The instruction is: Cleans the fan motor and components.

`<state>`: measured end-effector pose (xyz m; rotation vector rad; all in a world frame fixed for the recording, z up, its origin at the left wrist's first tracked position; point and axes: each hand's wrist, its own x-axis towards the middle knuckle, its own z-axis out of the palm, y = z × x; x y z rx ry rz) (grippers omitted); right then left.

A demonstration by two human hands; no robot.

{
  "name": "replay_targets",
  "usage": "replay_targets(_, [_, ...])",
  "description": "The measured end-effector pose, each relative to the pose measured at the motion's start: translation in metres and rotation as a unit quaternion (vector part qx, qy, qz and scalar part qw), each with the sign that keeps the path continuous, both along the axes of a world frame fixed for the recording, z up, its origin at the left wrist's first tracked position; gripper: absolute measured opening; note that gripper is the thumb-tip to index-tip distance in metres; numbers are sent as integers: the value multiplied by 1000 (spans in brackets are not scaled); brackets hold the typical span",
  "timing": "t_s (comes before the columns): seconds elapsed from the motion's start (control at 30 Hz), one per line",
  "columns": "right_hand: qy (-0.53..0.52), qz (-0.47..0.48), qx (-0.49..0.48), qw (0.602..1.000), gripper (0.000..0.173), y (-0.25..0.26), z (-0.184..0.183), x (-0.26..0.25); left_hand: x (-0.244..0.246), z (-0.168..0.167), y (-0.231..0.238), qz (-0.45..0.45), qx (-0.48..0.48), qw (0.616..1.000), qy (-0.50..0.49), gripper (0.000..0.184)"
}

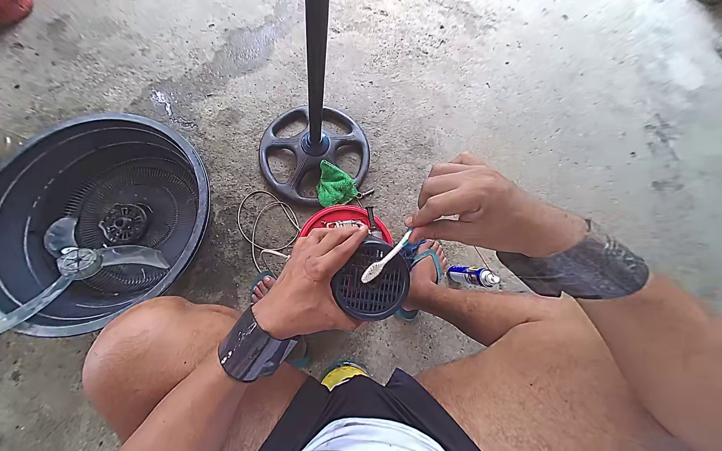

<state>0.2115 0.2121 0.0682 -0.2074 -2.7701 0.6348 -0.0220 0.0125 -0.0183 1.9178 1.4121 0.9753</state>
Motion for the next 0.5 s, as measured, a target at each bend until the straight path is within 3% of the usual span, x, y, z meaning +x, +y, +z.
replay_targets(0.13, [0,-24,14,1000,22,4,6,6,3,0,3,2,-2,1000,20,111])
replay_targets(0.27, [-78,44,-60,994,25,-7,1,4,2,0,5,5,3,1000,16,110])
replay_targets(0.4, [-35,-15,9,999,23,15,9,23,2,-2,5,3,-5,1000,17,111])
replay_targets(0.5, [-71,41,-42,996,24,2,6,16,4,-2,5,0,3,1000,19,110])
